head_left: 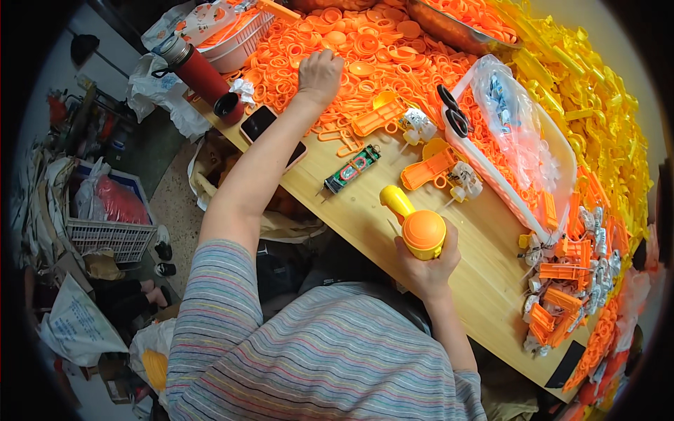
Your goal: Assembling plastic toy guns from various components on a workshop table.
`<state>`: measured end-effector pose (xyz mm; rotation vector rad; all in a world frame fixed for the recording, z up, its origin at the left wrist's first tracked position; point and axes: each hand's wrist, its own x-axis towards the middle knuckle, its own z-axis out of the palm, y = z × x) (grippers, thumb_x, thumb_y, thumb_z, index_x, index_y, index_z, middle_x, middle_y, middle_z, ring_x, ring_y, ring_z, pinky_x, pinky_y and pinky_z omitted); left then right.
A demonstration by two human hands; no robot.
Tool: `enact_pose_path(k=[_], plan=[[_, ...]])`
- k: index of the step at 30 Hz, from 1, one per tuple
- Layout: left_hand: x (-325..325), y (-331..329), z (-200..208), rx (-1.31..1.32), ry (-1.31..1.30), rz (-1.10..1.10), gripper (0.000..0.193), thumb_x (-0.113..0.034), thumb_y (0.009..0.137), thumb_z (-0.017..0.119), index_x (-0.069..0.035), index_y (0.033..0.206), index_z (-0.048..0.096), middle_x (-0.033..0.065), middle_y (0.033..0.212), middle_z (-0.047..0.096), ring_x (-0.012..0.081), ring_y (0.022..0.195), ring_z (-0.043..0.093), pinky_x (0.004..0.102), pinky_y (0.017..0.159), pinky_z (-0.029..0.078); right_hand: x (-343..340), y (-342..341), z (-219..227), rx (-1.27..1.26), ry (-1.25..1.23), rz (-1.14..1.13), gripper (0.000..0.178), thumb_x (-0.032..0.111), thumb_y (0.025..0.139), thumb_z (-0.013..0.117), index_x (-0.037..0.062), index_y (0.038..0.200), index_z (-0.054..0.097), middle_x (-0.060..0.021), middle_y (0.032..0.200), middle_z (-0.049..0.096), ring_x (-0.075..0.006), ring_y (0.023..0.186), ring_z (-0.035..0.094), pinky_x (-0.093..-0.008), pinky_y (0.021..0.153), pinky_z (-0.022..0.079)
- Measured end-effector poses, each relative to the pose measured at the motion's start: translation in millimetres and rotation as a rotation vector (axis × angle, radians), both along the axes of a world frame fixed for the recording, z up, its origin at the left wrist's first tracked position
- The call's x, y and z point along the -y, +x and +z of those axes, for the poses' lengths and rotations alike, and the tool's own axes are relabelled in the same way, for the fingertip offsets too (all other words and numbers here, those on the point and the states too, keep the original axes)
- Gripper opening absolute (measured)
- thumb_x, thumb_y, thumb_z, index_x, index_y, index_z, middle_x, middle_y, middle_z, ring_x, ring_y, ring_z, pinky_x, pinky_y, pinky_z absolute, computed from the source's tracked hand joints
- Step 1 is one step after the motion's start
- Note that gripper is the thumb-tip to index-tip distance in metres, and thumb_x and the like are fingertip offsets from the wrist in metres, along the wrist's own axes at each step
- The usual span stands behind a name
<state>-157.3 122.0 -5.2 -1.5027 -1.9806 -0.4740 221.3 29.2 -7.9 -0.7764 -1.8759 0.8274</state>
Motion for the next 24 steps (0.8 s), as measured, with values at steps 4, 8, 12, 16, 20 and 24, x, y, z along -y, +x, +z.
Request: enact_pose_path(k=[4,8,12,16,20,24], plan=[[10,9,11,0.077,0.103,-0.147,0.01,-0.008,0.086,0.058,-0.005,0.094,0.053,0.0155,0.084,0.06,0.0342,0.079,0.061,0.0448,0.067,0.049,0,1,2,-0.007,-0.002,-0.002,0.061,0.014,0.062,0.086,0.0018,0.11,0.051,-0.0114,0.085,0.065,-0.0227,0.073,0.067,-0.032,0.066,0.053],[14,10,12,0.175,-0.027,-0.055,0.012,-0.006,0.087,0.056,-0.005,0.095,0.047,0.0182,0.088,0.061,0.0377,0.077,0.06,0.0469,0.067,0.049,1,1,8,-0.016,-0.067,0.0,0.058,0.012,0.064,0.084,0.0019,0.11,0.051,-0.0107,0.087,0.066,-0.0206,0.076,0.067,-0.0319,0.068,0.053],[26,51,30,0.754,0.102,-0.249,0.012,-0.007,0.088,0.056,-0.001,0.097,0.055,0.0106,0.086,0.063,0.0234,0.07,0.065,0.0351,0.057,0.052,-6,7,10,-0.013,-0.183,-0.03,0.052,0.005,0.069,0.08,0.0028,0.112,0.05,-0.0072,0.096,0.063,-0.0166,0.085,0.062,-0.0311,0.078,0.05],[63,122,38,1.653,-0.226,-0.499,0.021,-0.007,0.087,0.058,-0.002,0.107,0.063,0.0021,0.08,0.063,0.0079,0.06,0.06,0.0218,0.049,0.05,-10,9,23,-0.231,-0.721,-0.026,0.047,0.009,0.075,0.077,0.0026,0.113,0.051,-0.0088,0.098,0.062,-0.0155,0.086,0.063,-0.0305,0.077,0.052],[88,170,25,1.6,-0.34,-0.551,0.016,-0.009,0.089,0.06,-0.001,0.101,0.067,0.0022,0.078,0.064,0.0059,0.057,0.059,0.0204,0.049,0.048,-12,16,14,-0.435,-1.087,0.111,0.046,0.018,0.081,0.073,0.0022,0.117,0.048,-0.0102,0.097,0.062,-0.0204,0.079,0.066,-0.0344,0.071,0.057],[94,174,20,1.814,-0.404,-0.541,0.017,-0.012,0.09,0.063,-0.001,0.102,0.067,0.0017,0.076,0.064,0.0051,0.057,0.058,0.0202,0.049,0.048,-8,22,19,-0.457,-1.176,0.154,0.046,0.02,0.082,0.071,0.003,0.117,0.047,-0.0109,0.097,0.062,-0.0217,0.076,0.066,-0.0356,0.067,0.057]])
